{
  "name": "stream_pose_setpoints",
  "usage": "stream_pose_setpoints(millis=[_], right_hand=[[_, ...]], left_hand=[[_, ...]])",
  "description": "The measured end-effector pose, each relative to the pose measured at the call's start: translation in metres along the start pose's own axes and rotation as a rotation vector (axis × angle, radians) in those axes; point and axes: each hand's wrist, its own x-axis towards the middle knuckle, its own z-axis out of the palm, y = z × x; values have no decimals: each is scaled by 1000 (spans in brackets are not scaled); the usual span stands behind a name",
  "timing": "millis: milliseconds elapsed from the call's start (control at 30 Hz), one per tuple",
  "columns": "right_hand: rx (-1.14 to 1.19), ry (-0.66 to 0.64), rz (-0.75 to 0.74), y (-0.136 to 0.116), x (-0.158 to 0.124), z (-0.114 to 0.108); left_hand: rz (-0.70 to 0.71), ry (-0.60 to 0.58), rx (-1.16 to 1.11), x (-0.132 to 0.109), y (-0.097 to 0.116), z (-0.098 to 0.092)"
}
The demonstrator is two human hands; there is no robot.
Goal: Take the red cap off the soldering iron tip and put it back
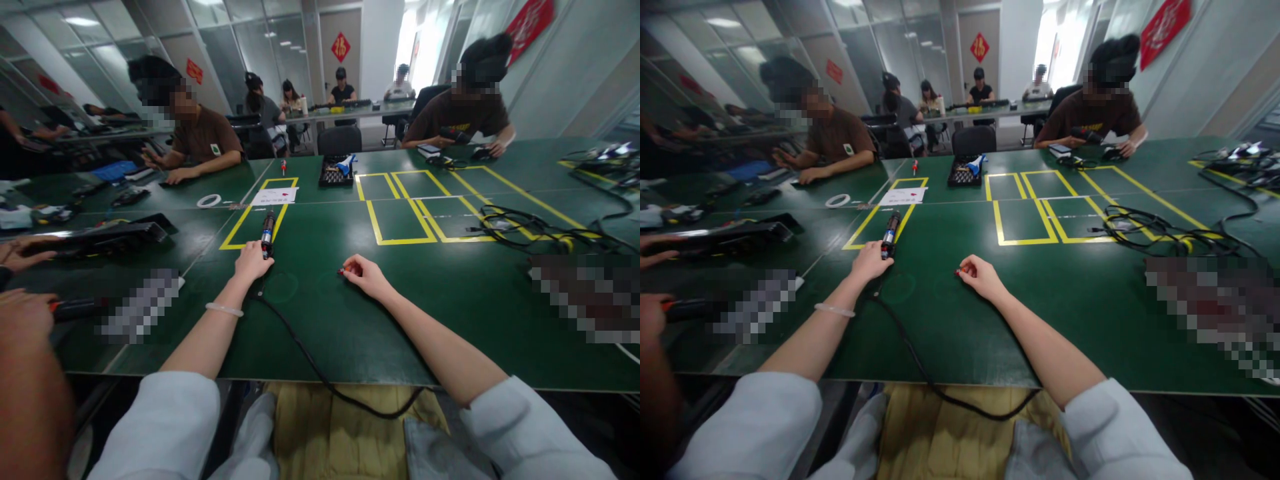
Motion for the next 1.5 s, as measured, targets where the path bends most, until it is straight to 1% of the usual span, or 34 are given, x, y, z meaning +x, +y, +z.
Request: stream_pose_setpoints(millis=[167,367,467,533,667,900,1100,1300,1500], right_hand=[[-14,-10,15,-3,-1,-1],[1,3,10,3,1,0],[45,20,3,5,1,1],[56,38,-5,4,1,1],[33,47,-29,1,1,-1],[-47,3,-104,0,2,3],[-222,-32,-173,0,0,4],[-215,-8,-181,0,-1,1],[-215,14,-175,1,-2,0]], left_hand=[[145,4,-55,-25,42,3],[299,0,-112,-56,98,4],[370,0,-125,-71,120,2],[422,-7,-141,-78,129,1],[502,-21,-184,-88,138,0],[572,-34,-224,-94,141,-2],[577,-17,-223,-96,142,-1],[577,9,-208,-97,142,1],[518,54,-137,-97,152,2]])
